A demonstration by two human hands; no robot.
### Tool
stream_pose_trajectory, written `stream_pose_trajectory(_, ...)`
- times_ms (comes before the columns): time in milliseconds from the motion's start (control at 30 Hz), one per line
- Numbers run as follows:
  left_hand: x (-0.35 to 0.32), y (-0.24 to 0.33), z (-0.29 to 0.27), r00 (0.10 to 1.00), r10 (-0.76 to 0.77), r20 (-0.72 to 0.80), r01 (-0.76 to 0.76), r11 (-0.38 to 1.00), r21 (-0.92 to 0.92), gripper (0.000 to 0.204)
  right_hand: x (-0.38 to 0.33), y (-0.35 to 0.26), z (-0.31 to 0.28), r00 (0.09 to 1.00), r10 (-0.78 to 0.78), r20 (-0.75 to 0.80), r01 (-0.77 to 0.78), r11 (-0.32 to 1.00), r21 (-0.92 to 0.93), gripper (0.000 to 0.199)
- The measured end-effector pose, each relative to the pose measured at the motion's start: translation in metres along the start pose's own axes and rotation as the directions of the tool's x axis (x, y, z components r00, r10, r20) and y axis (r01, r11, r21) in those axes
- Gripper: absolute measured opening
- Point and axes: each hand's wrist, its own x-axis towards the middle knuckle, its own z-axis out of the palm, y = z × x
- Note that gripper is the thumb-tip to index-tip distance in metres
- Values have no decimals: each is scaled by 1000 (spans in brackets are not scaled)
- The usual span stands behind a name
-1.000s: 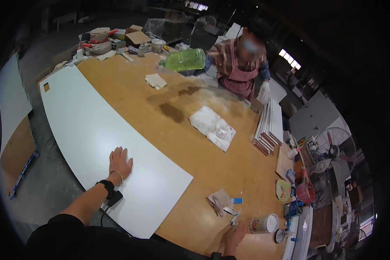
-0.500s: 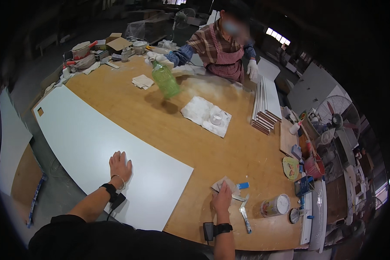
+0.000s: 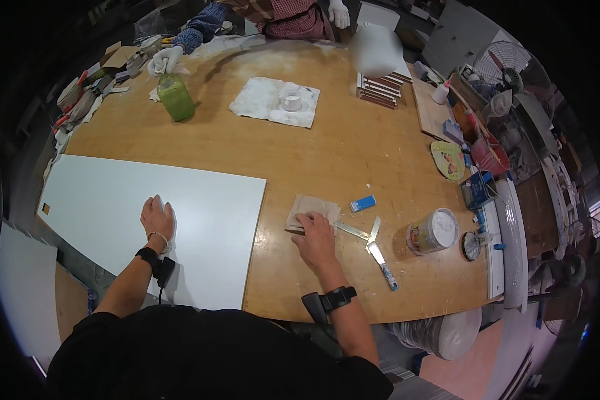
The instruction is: The recorder cleans and scrapes edges of white furniture panels on a large workbench in a factory setting.
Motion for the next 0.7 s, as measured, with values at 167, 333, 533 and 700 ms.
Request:
stream_pose_trajectory(167,0,-4,-2,1000,-25,-4,25,1000,-6,47,9,-7,-2,999,22,-25,-25,992,-121,48)
stream_pose_trajectory(333,1,7,4,997,38,-66,-42,998,-56,46,38,16,11,991,70,-110,-96,962,-256,32)
stream_pose_trajectory(533,-9,-21,-1,999,14,-47,-19,994,-104,44,18,-101,20,1000,16,-10,-14,978,209,26)
stream_pose_trajectory(700,-11,-30,4,995,104,12,-97,959,-266,47,-10,-193,132,859,-468,209,445,883,150,59)
